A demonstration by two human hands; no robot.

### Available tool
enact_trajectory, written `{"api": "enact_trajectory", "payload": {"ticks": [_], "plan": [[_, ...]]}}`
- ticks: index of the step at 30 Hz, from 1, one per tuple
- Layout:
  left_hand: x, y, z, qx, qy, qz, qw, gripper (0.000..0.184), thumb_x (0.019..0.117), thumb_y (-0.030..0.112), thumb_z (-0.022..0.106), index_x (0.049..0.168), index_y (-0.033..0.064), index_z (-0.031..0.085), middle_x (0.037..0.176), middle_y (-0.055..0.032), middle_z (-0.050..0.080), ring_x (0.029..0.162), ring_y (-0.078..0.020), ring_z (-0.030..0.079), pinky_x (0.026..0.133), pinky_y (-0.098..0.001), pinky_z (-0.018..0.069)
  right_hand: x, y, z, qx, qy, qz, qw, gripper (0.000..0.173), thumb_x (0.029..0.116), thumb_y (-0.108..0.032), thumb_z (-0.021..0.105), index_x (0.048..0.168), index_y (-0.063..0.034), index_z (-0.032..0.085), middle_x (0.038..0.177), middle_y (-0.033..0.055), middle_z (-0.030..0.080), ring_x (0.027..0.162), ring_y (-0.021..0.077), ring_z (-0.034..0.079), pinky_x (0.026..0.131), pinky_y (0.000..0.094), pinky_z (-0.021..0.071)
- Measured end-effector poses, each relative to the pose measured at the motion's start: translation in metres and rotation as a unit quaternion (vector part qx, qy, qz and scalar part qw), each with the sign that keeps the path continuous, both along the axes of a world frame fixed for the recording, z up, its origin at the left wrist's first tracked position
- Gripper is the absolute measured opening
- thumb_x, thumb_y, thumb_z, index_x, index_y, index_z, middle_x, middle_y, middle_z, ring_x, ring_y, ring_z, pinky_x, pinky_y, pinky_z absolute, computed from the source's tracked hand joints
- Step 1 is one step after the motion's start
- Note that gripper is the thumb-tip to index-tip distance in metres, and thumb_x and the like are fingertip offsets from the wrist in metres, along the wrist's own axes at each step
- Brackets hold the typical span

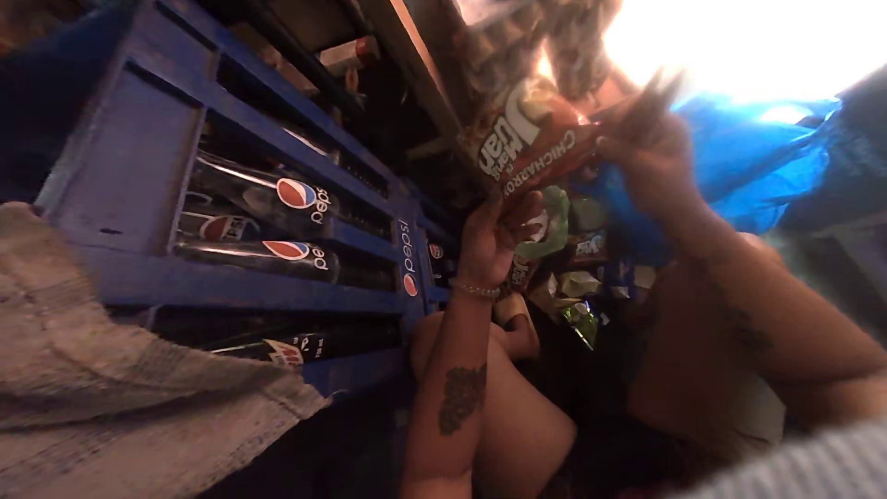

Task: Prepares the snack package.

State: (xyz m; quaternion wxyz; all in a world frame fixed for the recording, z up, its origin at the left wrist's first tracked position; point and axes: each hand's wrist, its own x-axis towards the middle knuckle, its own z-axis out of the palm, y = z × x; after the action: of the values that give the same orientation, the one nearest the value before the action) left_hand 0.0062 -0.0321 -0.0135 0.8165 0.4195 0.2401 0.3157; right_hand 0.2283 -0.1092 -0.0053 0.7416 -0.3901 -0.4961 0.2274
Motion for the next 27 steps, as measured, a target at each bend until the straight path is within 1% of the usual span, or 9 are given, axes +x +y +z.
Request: {"api": "enact_trajectory", "payload": {"ticks": [2, 4, 5, 8, 11, 15, 18, 22, 27], "plan": [[0.003, -0.001, -0.001, 0.012, 0.019, 0.058, 0.998, 0.033, 0.1126, 0.023, 0.033, 0.123, 0.0113, 0.063, 0.11, -0.0068, 0.076, 0.094, -0.0157, 0.075, 0.079, -0.029, 0.0631, -0.007, 0.002, -0.002, -0.048, 0.045, -0.038, 0.997, 0.024, 0.093, 0.001, 0.066, 0.115, -0.0048, 0.06, 0.102, -0.0012, 0.07, 0.091, 0.0088, 0.069, 0.083, 0.0289, 0.0608], [0.006, -0.001, -0.003, 0.022, 0.03, 0.108, 0.993, 0.027, 0.1114, 0.019, 0.04, 0.125, 0.0095, 0.061, 0.113, -0.0068, 0.074, 0.098, -0.0168, 0.074, 0.082, -0.0314, 0.0625, -0.017, 0.005, -0.008, -0.104, 0.109, -0.052, 0.987, 0.029, 0.0959, -0.006, 0.066, 0.123, -0.0049, 0.055, 0.099, -0.0013, 0.068, 0.082, 0.0084, 0.068, 0.074, 0.0268, 0.0607], [0.007, -0.001, -0.005, 0.029, 0.03, 0.126, 0.991, 0.026, 0.1108, 0.018, 0.041, 0.125, 0.0088, 0.061, 0.114, -0.0071, 0.074, 0.099, -0.0171, 0.073, 0.084, -0.0322, 0.062, -0.023, 0.006, -0.011, -0.134, 0.139, -0.046, 0.98, 0.032, 0.0964, -0.008, 0.067, 0.126, -0.005, 0.053, 0.096, -0.0007, 0.068, 0.077, 0.0088, 0.067, 0.07, 0.0267, 0.0599], [0.013, -0.004, -0.008, 0.056, 0.039, 0.166, 0.984, 0.021, 0.1082, 0.012, 0.046, 0.123, 0.0075, 0.061, 0.112, -0.0062, 0.073, 0.099, -0.0159, 0.072, 0.085, -0.0326, 0.0611, -0.041, 0.007, -0.017, -0.204, 0.173, -0.006, 0.964, 0.043, 0.0952, -0.009, 0.068, 0.133, -0.0052, 0.049, 0.097, 0.0013, 0.068, 0.075, 0.0105, 0.067, 0.069, 0.0278, 0.0597], [0.017, -0.011, -0.01, 0.109, 0.059, 0.176, 0.977, 0.023, 0.103, 0.005, 0.053, 0.124, 0.004, 0.062, 0.111, -0.0038, 0.07, 0.1, -0.0129, 0.068, 0.085, -0.0321, 0.0593, -0.057, 0.007, -0.018, -0.215, 0.16, 0.014, 0.963, 0.058, 0.0846, -0.003, 0.076, 0.135, -0.0063, 0.047, 0.1, 0.0017, 0.067, 0.084, 0.0104, 0.068, 0.074, 0.0275, 0.061], [0.02, -0.015, -0.015, 0.139, 0.081, 0.18, 0.97, 0.016, 0.0987, 0.005, 0.063, 0.114, 0.0032, 0.069, 0.103, -0.0024, 0.072, 0.094, -0.0102, 0.069, 0.085, -0.0292, 0.0592, -0.068, 0.009, -0.013, -0.22, 0.143, 0.011, 0.965, 0.076, 0.0739, 0.004, 0.083, 0.138, -0.0073, 0.043, 0.108, 0.0043, 0.064, 0.091, 0.0108, 0.068, 0.078, 0.0267, 0.0615], [0.021, -0.014, -0.019, 0.132, 0.083, 0.18, 0.971, 0.014, 0.099, 0.008, 0.064, 0.112, 0.0036, 0.07, 0.099, -0.002, 0.072, 0.091, -0.0098, 0.069, 0.083, -0.0298, 0.0598, -0.069, 0.012, -0.014, -0.22, 0.139, 0.02, 0.965, 0.076, 0.0735, 0.005, 0.084, 0.137, -0.0065, 0.045, 0.11, 0.0064, 0.066, 0.098, 0.0125, 0.069, 0.085, 0.0291, 0.0612], [0.019, -0.014, -0.015, 0.101, 0.072, 0.175, 0.977, 0.014, 0.1027, 0.011, 0.059, 0.112, 0.005, 0.067, 0.097, -0.0017, 0.071, 0.088, -0.0091, 0.068, 0.082, -0.0284, 0.059, -0.068, 0.014, -0.01, -0.226, 0.131, 0.043, 0.964, 0.067, 0.0783, 0.006, 0.08, 0.135, -0.0055, 0.048, 0.099, 0.0051, 0.067, 0.089, 0.0128, 0.07, 0.081, 0.0296, 0.0615], [0.018, -0.014, -0.01, 0.066, 0.064, 0.149, 0.984, 0.023, 0.1079, 0.019, 0.05, 0.12, 0.0073, 0.066, 0.104, -0.0021, 0.07, 0.09, -0.011, 0.069, 0.079, -0.0304, 0.06, -0.066, 0.015, -0.01, -0.216, 0.119, 0.043, 0.968, 0.058, 0.0821, 0.007, 0.076, 0.133, -0.0039, 0.05, 0.102, 0.0059, 0.069, 0.091, 0.0126, 0.07, 0.082, 0.0297, 0.0621]]}}
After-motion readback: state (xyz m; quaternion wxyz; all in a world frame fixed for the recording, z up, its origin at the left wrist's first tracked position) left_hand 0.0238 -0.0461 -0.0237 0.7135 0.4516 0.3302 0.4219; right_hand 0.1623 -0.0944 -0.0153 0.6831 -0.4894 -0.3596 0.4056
